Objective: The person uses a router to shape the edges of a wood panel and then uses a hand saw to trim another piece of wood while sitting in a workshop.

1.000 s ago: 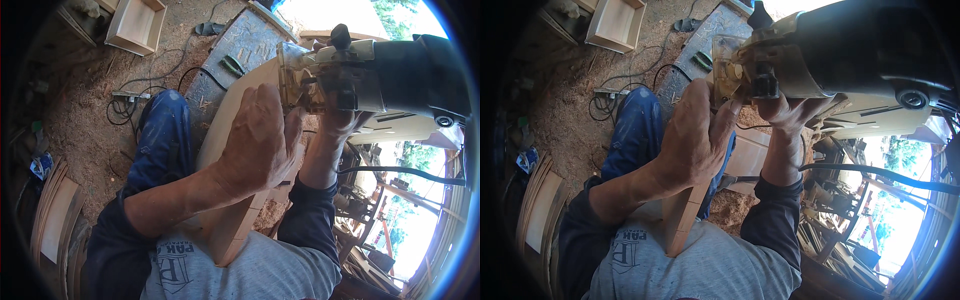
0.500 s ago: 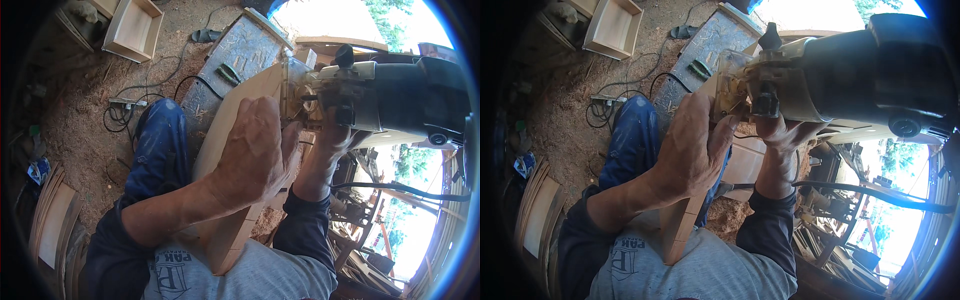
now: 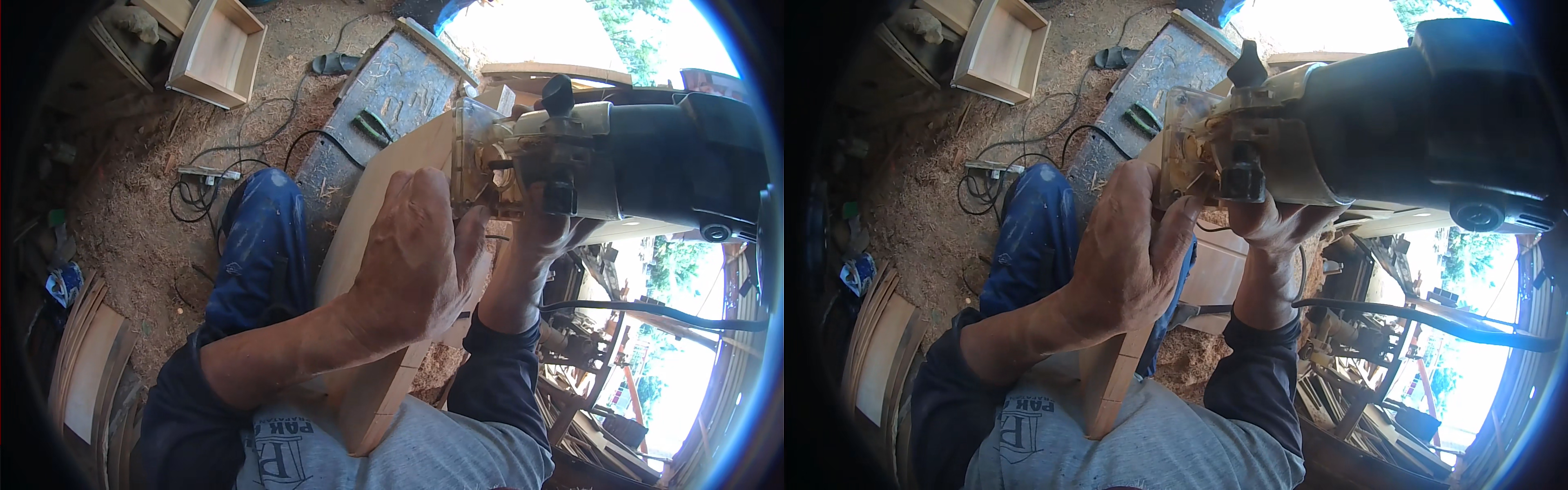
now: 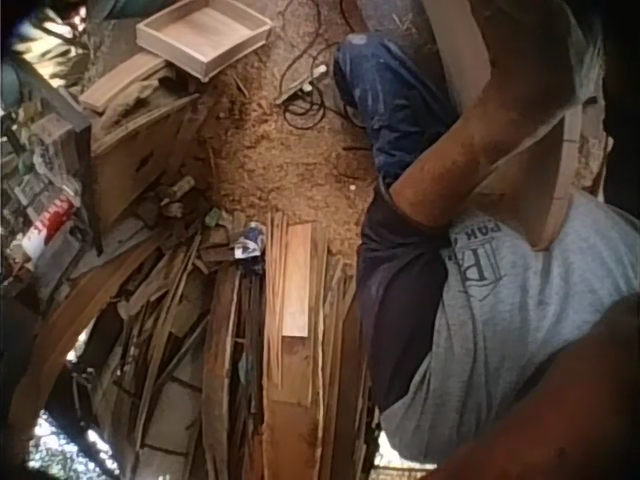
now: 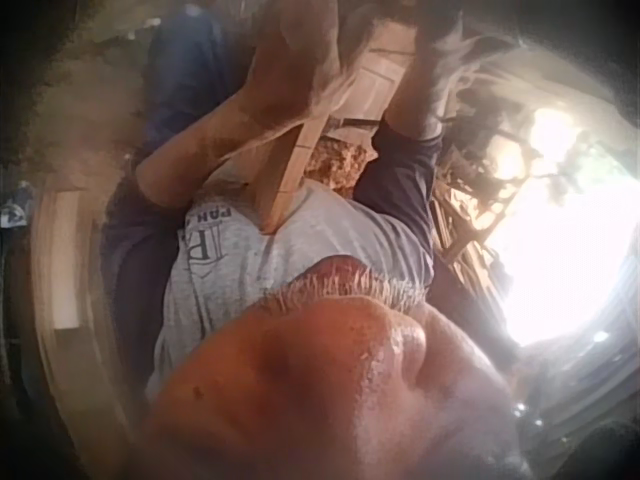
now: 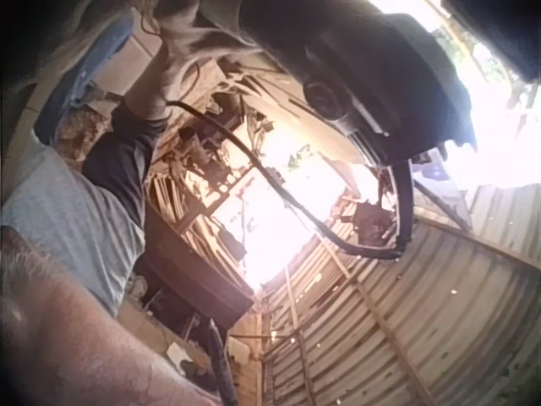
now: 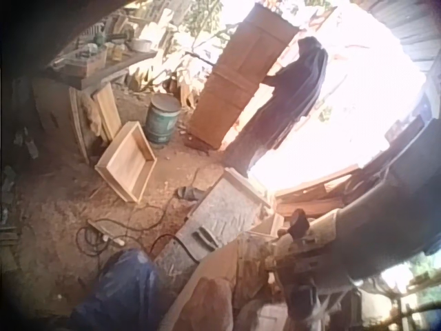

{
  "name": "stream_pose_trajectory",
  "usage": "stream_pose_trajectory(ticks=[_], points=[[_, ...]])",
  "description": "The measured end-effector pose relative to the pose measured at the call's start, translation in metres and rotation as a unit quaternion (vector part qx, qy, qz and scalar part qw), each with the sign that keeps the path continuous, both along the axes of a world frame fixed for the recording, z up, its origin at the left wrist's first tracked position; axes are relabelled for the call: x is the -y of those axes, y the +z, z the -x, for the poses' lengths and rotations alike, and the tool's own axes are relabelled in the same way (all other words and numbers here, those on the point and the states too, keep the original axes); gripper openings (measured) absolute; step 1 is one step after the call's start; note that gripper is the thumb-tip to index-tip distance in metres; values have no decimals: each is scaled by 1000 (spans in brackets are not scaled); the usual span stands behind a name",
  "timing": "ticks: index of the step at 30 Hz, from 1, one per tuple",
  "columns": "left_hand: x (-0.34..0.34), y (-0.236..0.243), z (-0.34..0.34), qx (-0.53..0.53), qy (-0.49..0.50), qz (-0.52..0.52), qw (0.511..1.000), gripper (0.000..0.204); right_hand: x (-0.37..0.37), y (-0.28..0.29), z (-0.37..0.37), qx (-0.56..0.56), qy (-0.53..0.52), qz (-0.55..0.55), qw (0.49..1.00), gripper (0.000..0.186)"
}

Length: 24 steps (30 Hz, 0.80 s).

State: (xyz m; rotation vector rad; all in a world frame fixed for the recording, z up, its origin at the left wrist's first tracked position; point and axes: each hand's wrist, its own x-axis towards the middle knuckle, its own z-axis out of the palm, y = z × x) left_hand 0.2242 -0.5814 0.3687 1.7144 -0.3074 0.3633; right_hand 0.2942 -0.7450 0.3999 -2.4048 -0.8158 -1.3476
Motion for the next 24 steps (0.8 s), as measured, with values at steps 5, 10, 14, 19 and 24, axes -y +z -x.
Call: stream_pose_trajectory(ticks=[5,10,14,19,24], points=[[3,-3,0,8,18,7,1000,28,-2,0,-8,-55,75,-120,988,35],[4,-6,-1,-37,0,53,998,29,-21,16,-38,-76,177,-231,954,46],[-2,2,-9,-4,-23,0,1000,27,-1,51,-46,-28,181,-289,940,52],[-7,7,-14,-107,-65,33,992,27,25,83,-24,-49,188,-425,884,51],[-15,14,-3,-80,-76,-56,992,49,55,67,6,-162,372,-680,610,56]])
